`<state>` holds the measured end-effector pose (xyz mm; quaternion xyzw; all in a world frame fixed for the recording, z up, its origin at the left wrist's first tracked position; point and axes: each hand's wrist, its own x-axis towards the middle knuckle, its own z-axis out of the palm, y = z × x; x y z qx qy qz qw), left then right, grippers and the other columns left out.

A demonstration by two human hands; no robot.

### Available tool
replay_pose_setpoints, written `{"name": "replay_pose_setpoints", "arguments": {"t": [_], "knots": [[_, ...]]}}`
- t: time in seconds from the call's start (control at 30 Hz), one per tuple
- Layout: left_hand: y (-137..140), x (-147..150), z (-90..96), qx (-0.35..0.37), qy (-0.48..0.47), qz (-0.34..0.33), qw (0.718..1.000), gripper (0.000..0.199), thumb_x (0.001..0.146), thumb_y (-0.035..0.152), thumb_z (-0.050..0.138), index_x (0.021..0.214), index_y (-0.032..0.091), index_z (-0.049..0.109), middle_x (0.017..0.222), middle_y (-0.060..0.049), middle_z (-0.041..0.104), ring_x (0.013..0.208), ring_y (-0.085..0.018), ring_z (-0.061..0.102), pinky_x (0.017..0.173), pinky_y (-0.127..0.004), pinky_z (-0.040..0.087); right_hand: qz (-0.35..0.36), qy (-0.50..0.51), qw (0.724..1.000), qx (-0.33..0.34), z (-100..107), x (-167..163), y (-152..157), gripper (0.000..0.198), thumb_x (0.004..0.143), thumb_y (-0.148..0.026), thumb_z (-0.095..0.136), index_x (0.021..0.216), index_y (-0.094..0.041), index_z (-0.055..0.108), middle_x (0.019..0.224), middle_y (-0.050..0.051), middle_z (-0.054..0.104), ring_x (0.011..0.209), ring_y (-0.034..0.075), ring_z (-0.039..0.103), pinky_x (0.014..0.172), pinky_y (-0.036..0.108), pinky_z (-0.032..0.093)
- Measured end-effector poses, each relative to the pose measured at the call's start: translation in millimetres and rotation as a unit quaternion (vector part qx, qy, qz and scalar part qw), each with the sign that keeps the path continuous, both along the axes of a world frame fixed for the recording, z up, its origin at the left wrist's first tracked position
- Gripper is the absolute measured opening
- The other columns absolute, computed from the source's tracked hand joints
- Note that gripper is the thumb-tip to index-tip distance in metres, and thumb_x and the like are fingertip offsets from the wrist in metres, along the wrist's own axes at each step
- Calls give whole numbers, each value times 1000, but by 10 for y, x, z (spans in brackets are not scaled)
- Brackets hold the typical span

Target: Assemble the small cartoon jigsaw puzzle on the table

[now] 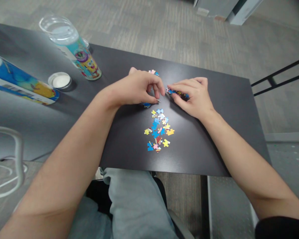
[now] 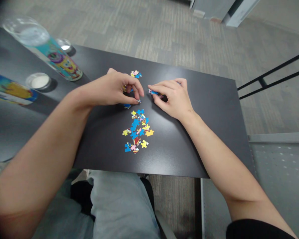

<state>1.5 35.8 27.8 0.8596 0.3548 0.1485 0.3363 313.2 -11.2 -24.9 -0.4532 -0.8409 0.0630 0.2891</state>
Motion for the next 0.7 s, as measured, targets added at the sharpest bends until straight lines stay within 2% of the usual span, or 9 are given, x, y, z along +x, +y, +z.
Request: {"name": "replay_pose_setpoints", "arguments": {"t": [0.07, 0.17, 0.23, 0.33, 0.43, 0.57, 0.63, 0.7], "knots": [[-5, -30, 39, -17, -10, -12, 1000, 38, 94, 47, 96, 128, 30, 98, 110, -2, 95, 115, -31, 85, 122, -48, 58, -36, 16, 999, 14, -16, 7, 20, 38, 118, -33, 76, 151, -38, 95, 144, 6, 97, 136, 41, 88, 135, 72, 50], [-4, -65, 81, -28, -40, 12, 999, 38, 98, 47, 94, 131, 27, 97, 124, -5, 95, 119, -32, 84, 117, -47, 61, -69, 29, 997, 25, -36, 10, 49, 37, 113, -27, 75, 144, -35, 95, 134, 7, 95, 131, 40, 87, 134, 69, 52], [11, -70, 63, -8, -45, 57, 997, 33, 103, 47, 93, 130, 27, 96, 132, -6, 93, 126, -33, 83, 122, -50, 59, -86, 33, 995, 26, -46, 11, 67, 33, 112, -24, 74, 137, -34, 94, 128, 6, 94, 123, 38, 87, 132, 68, 53], [49, -66, -31, 49, -14, 103, 993, 35, 103, 51, 101, 129, 29, 93, 145, -7, 88, 147, -40, 75, 136, -59, 50, -95, 59, 993, 33, -70, 22, 105, 32, 111, -22, 71, 132, -33, 94, 122, 7, 92, 117, 36, 87, 129, 65, 55], [68, -59, -141, 96, 30, 110, 989, 57, 92, 58, 115, 136, 32, 91, 160, -11, 81, 163, -50, 65, 142, -66, 42, -92, 121, 987, 47, -112, 49, 170, 30, 111, -24, 69, 127, -31, 94, 115, 8, 92, 111, 35, 87, 121, 60, 60], [34, -39, -211, 121, 69, 106, 985, 98, 79, 70, 123, 161, 34, 84, 177, -19, 71, 167, -59, 60, 142, -70, 39, -67, 228, 970, 48, -180, 80, 252, 28, 105, -24, 68, 117, -30, 93, 105, 6, 90, 99, 31, 85, 103, 50, 65], [24, -55, -205, 120, 76, 96, 985, 104, 81, 75, 121, 167, 33, 80, 181, -21, 68, 169, -60, 59, 143, -71, 39, -63, 253, 964, 47, -205, 83, 271, 27, 105, -24, 68, 115, -30, 92, 102, 4, 88, 96, 29, 83, 99, 47, 65], [41, -117, -180, 115, 75, 95, 986, 97, 89, 79, 113, 169, 34, 80, 180, -20, 69, 170, -59, 58, 144, -72, 38, -64, 260, 962, 49, -220, 82, 278, 25, 105, -23, 69, 113, -31, 92, 99, 3, 85, 93, 28, 81, 97, 46, 63]]}}
